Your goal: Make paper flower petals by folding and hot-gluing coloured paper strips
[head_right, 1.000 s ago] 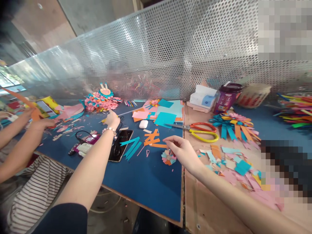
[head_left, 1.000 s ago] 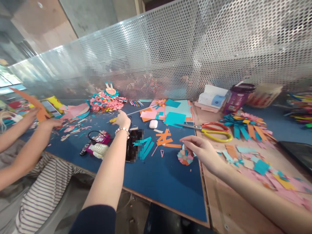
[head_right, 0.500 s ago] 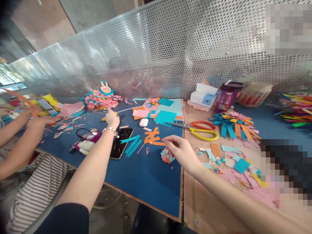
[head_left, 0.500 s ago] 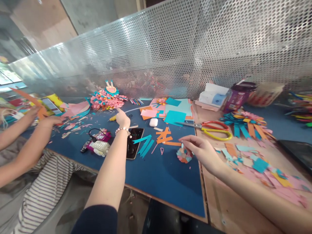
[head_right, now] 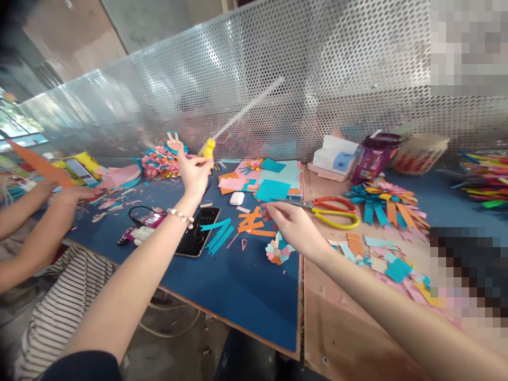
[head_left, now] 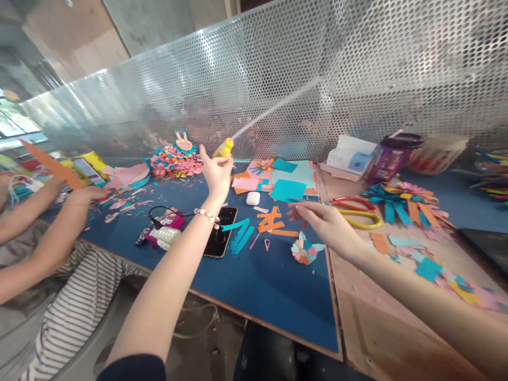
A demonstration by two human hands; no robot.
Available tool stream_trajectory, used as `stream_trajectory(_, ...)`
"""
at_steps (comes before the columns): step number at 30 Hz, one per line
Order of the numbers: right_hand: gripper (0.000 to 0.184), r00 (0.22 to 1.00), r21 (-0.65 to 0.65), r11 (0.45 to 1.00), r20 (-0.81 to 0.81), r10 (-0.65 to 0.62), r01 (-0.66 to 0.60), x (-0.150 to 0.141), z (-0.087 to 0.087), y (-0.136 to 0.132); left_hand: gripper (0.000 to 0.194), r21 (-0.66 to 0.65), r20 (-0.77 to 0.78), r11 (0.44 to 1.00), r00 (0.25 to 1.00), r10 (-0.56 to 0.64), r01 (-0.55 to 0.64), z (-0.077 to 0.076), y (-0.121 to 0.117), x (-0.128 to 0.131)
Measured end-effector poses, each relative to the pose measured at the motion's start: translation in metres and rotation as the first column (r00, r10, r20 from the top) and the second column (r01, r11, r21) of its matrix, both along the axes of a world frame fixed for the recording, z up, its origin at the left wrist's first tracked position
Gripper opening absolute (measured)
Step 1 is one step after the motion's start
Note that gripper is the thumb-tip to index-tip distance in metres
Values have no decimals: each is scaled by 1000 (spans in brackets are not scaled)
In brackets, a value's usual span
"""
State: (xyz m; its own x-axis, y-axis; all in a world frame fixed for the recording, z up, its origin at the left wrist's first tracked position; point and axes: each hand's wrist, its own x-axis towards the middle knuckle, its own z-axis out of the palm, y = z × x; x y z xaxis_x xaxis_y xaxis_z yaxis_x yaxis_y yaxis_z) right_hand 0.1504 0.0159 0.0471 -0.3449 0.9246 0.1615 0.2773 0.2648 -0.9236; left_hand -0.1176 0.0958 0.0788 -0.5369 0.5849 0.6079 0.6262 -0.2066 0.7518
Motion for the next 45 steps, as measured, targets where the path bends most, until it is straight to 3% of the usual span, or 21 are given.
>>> stream_trajectory(3,41,998,-62,998,-59,26,-29,-11,10,26,88,103,47,969,971,-232,227,1,-22,45)
stream_trajectory(7,54,921,-206,967,-385,58,-147,-25,15,47,82,177,95,868,870,-484,464,-4,-58,95)
stream_trajectory(11,48,773,-190,916,-612,171,-353,-28,20,33,80,189,170,790,773,-611,583,-11,-95,130)
stream_trajectory(15,35,755,-315,884,-653,62,-346,-20,25,7,79,177,322,704,635,-702,688,-16,-127,148)
stream_trajectory(19,22,701,-365,906,-704,-116,-216,-6,23,-16,80,129,464,637,521,-716,760,-5,-140,133)
stream_trajectory(22,22,733,-408,884,-670,-119,-229,6,18,-36,77,31,423,733,655,-626,680,7,-128,104)
stream_trajectory(24,25,763,-397,882,-643,-71,-253,12,13,-50,77,-15,387,743,689,-613,669,8,-113,88)
stream_trajectory(27,30,822,-368,902,-569,-26,-226,17,5,-68,84,-57,358,731,698,-621,680,-2,-88,77)
stream_trajectory(32,41,960,-333,939,-279,-9,-87,14,-14,-81,90,-122,364,716,702,-612,687,-26,-68,78)
stream_trajectory(38,41,975,-338,939,-222,-11,-66,12,-31,-79,82,-210,331,714,736,-591,668,-34,-73,73)
stream_trajectory(45,39,981,-372,925,-192,1,-74,12,-36,-78,73,-281,319,651,709,-629,705,-35,-82,75)
